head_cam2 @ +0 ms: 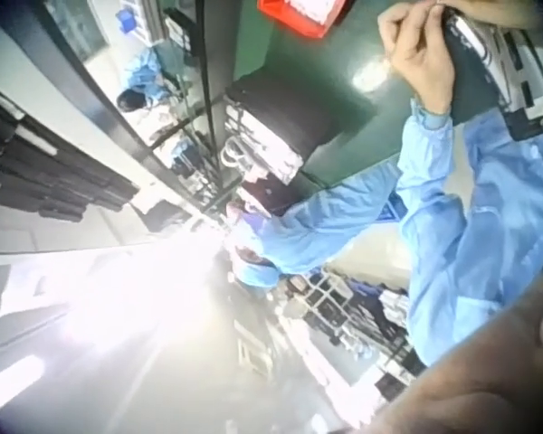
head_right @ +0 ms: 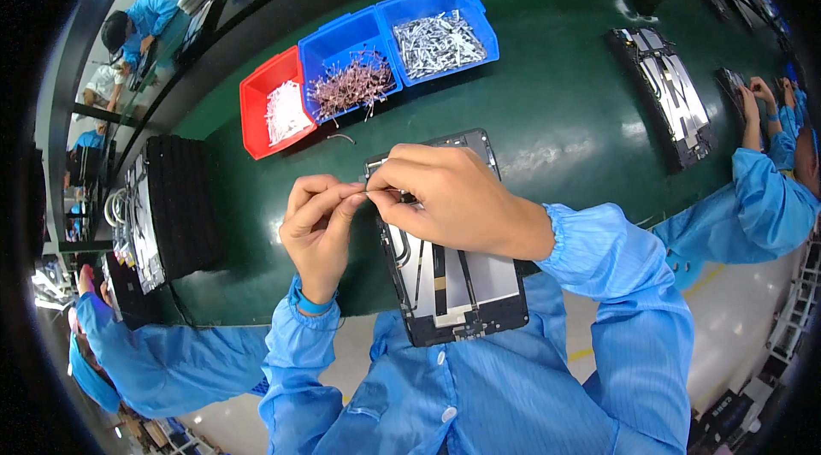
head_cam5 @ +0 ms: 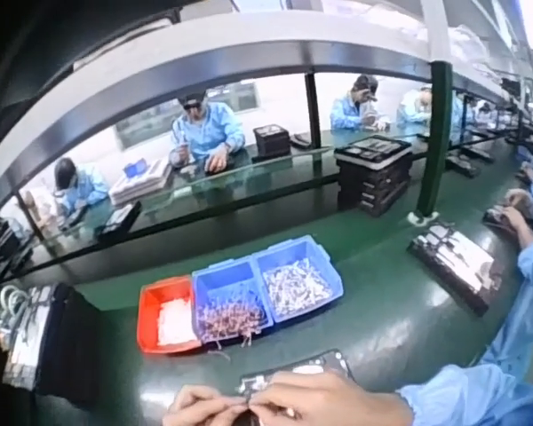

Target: The person assembles electronic tablets by taking components from bins, attaching wires and adhesive strips to each tablet chassis by hand, and stacking the completed devices onto the table.

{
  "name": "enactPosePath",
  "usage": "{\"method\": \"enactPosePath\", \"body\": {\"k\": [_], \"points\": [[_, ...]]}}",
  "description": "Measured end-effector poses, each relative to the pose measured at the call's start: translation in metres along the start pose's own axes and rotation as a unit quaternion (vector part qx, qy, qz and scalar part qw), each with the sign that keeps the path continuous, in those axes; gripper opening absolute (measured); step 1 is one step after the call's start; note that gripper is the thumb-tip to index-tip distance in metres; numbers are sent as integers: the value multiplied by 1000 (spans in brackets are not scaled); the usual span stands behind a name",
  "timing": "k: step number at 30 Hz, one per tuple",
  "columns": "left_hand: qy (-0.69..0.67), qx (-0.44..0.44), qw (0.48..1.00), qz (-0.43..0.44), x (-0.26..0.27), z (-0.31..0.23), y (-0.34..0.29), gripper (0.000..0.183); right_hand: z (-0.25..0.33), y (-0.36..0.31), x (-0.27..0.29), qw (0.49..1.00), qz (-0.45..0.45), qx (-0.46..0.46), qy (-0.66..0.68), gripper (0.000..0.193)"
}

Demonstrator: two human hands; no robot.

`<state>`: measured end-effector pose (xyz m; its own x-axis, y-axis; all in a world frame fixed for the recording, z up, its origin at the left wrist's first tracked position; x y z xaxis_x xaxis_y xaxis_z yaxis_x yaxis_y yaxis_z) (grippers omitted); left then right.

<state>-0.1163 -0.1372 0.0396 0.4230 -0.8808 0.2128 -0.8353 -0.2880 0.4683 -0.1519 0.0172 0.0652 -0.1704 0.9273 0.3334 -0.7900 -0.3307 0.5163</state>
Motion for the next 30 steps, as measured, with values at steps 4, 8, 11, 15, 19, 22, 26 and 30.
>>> {"method": "enactPosePath", "body": {"k": [4, 8, 11, 15, 19, 22, 26, 30], "points": [[51, -41, 998, -4, 3, -12, -10, 21, 1, -11, -4, 1000, -1, 24, 7, 9], [50, -19, 999, -3, 8, -1, -24, 28, -10, -20, -14, 999, 26, -4, 21, 9], [73, 165, 982, 52, 11, 25, -32, 39, -16, -25, -23, 997, 81, -2, 14, 9], [-59, 397, 909, 117, 5, 55, -50, 43, -23, -27, -30, 993, 114, -3, -28, 9], [-62, 430, 893, 115, 1, 63, -49, 24, -20, -26, -30, 994, 96, 10, -46, 9], [-64, 442, 886, 123, -1, 67, -49, 17, -20, -28, -33, 991, 107, 26, -81, 12], [-60, 447, 880, 145, -2, 69, -50, 14, -20, -29, -35, 990, 109, 37, -83, 13], [-40, 445, 882, 148, -5, 69, -49, 13, -21, -30, -34, 989, 106, 45, -87, 14]]}}
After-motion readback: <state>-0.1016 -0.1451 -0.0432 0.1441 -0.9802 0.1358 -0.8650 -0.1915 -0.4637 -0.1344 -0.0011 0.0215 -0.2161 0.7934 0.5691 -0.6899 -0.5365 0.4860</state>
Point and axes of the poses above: each hand's wrist, its own y-axis towards the middle knuckle, its own x-axis out of the back of the hand, z = x × y, the point moved 9 cm from there along y, towards the middle knuckle, and after that the axes turned 12 degrees about -z, right-handed, at the moved point
